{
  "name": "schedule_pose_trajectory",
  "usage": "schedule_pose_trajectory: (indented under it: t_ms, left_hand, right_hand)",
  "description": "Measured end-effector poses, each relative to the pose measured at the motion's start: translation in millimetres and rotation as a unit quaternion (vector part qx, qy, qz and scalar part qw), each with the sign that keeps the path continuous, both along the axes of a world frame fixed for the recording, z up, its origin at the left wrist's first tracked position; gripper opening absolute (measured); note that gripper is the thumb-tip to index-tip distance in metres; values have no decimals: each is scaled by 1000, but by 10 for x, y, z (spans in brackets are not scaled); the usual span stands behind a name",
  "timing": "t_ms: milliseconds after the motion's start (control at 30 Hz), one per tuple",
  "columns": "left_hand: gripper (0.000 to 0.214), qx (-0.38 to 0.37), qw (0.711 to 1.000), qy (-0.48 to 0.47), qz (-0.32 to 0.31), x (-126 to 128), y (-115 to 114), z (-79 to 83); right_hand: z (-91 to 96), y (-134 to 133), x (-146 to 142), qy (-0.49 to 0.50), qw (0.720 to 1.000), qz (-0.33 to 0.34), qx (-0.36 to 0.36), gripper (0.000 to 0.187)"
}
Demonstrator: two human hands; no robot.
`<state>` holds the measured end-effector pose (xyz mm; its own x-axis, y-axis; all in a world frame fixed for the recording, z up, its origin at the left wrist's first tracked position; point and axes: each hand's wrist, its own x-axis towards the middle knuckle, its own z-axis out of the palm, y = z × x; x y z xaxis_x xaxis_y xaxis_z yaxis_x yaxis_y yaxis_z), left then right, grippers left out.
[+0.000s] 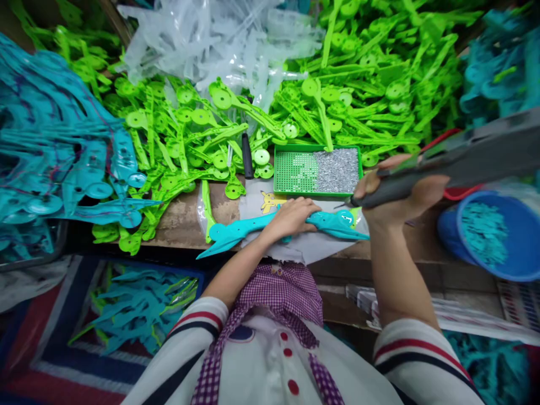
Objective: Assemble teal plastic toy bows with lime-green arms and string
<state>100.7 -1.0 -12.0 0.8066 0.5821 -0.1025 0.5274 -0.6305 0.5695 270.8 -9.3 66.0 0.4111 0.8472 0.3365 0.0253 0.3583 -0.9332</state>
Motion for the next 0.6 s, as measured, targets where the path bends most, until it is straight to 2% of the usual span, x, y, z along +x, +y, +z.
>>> schedule_pose_trajectory:
  t_ms: [67, 167, 467, 600]
  left_hand:
    - [48, -1, 1000, 2, 2, 6, 0, -6]
    - [50, 2, 1000, 2, 4, 12, 1, -8]
    - [46, 4, 1000, 7, 1, 7, 1, 15]
    - [44, 9, 1000, 8, 1, 12, -2, -2]
  right_hand:
    - [-20, -228, -56, 29, 999, 31, 8, 65]
    - [-105, -352, -153, 54, 998, 42, 6, 58]
    - [-327, -236, -257, 56, 998, 32, -2, 57]
    - [-387, -238, -263, 54, 996, 75, -9, 55]
